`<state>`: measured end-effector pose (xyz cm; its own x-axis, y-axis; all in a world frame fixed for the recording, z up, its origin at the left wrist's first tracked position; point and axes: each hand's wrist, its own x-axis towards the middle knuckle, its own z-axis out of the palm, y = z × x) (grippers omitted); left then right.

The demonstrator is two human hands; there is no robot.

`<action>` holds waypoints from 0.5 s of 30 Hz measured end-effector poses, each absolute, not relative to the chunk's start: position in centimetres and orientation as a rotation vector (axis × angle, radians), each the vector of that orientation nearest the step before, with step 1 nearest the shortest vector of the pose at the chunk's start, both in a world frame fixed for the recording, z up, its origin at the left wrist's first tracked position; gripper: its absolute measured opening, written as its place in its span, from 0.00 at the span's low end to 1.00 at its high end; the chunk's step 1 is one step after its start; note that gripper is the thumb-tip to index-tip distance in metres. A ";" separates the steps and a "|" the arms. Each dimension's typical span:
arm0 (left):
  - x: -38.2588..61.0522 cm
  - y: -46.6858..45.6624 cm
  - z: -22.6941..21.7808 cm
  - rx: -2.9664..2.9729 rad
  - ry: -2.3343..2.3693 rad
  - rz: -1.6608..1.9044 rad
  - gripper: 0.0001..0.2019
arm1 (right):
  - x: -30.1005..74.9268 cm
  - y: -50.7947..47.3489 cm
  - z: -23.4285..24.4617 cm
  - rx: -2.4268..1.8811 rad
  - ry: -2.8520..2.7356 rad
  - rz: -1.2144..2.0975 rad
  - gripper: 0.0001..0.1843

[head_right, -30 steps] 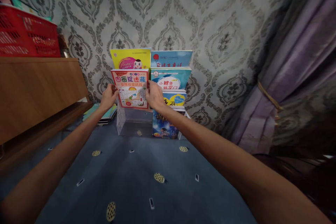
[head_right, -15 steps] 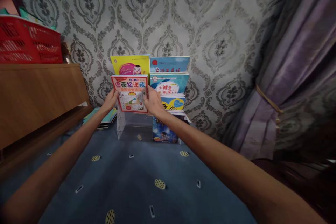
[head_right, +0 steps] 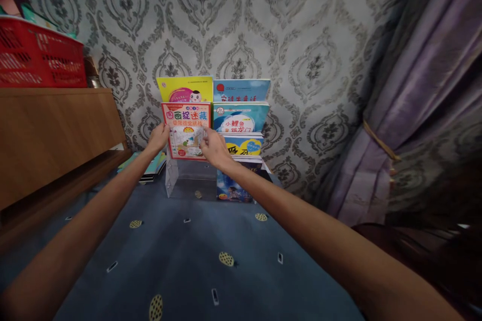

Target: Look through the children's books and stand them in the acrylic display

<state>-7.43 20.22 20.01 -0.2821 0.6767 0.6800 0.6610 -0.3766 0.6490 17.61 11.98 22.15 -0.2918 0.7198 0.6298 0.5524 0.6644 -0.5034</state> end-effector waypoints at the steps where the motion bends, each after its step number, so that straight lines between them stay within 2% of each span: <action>1: -7.5 20.2 20.1 1.882 1.764 1.776 0.12 | 17.5 11.4 21.8 -1.002 -2.003 0.242 0.27; 8: -7.6 20.1 20.7 1.940 1.690 1.754 0.12 | 16.4 5.6 15.2 -0.747 -2.242 0.332 0.21; 15: -5.5 18.2 22.4 1.875 2.169 1.389 0.17 | 17.0 1.5 7.1 -0.767 -2.357 0.568 0.19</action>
<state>-5.54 18.25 22.36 -0.3067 0.7818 0.5429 0.8200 -0.0726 0.5678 17.00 1.45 7.14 -0.6599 0.6365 0.3992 0.3849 0.7427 -0.5479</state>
